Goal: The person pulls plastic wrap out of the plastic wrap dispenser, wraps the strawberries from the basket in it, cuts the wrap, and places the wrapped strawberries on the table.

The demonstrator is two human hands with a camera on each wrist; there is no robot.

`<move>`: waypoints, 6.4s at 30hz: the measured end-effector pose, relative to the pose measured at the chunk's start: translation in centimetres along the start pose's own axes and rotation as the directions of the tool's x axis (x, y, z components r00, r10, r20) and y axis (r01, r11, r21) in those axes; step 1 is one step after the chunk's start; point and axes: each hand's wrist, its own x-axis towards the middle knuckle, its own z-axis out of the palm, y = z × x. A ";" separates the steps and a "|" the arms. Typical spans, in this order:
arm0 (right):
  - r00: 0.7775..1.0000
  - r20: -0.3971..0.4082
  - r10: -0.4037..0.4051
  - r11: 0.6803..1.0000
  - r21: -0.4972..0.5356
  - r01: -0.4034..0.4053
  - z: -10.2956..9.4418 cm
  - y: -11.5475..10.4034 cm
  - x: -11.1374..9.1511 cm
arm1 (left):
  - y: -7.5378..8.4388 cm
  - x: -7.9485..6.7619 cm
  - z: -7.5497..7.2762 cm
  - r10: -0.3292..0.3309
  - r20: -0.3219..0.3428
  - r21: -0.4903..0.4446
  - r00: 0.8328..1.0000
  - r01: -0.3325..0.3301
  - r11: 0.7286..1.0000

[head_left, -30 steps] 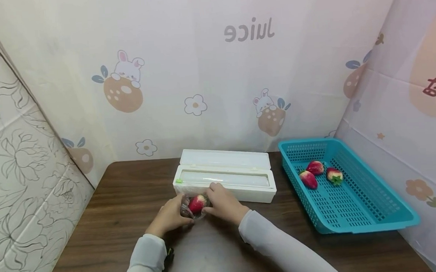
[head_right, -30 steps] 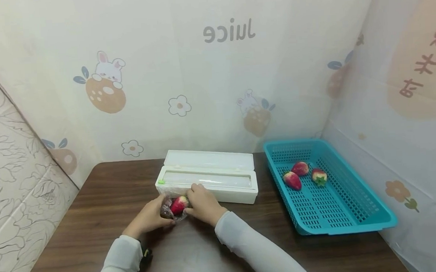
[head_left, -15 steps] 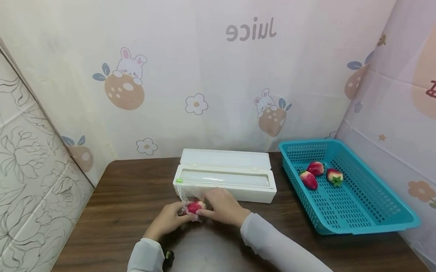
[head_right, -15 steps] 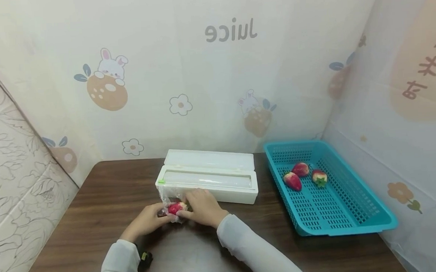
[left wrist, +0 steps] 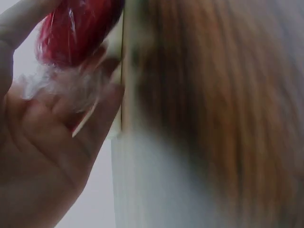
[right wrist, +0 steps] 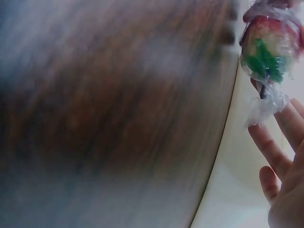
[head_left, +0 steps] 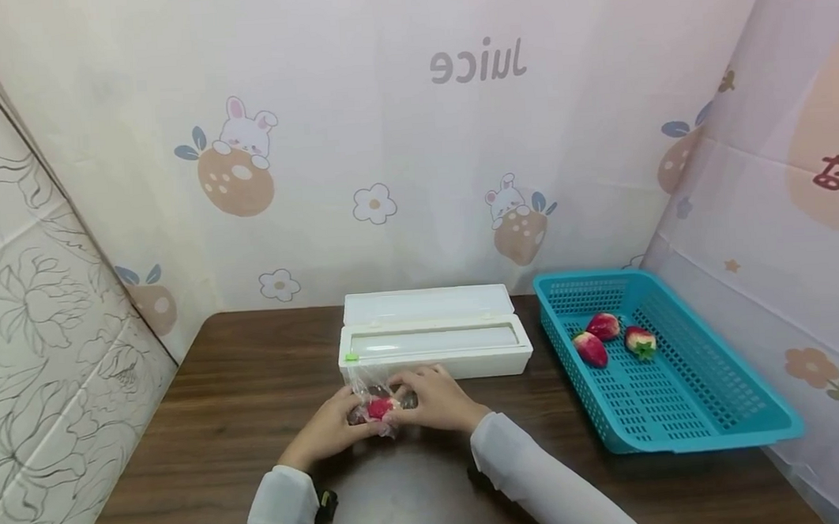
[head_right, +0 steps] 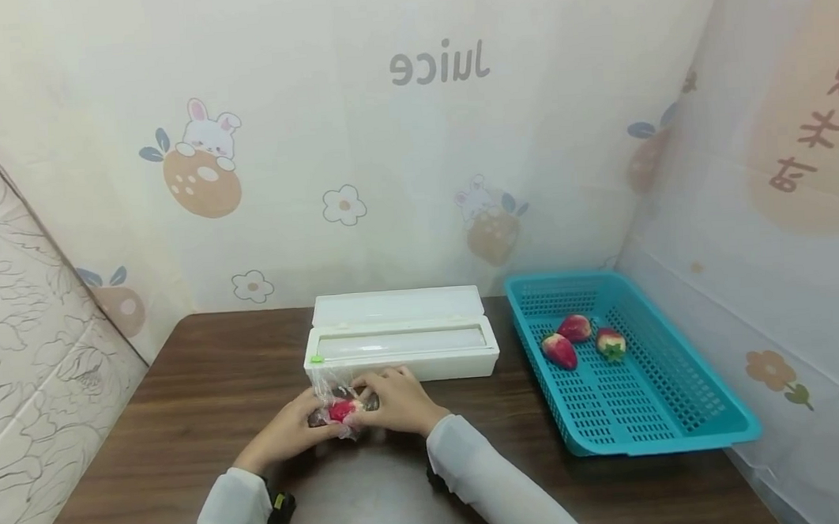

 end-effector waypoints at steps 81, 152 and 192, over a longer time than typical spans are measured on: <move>0.955 -0.157 -0.253 0.935 0.213 0.283 0.4 0.2 1.6 | 0.1 0.3 0.9 -0.007 -0.125 -0.255 0.992 -0.025 0.967; 0.981 0.003 0.196 0.770 0.619 -0.156 -0.2 -3.4 1.8 | -4.0 8.8 -1.5 -0.189 -0.091 -0.417 0.978 0.135 0.899; 0.947 0.100 0.305 0.727 0.619 -0.299 0.8 -4.1 4.7 | -4.4 9.2 -1.4 -0.212 -0.103 -0.458 0.972 0.143 0.877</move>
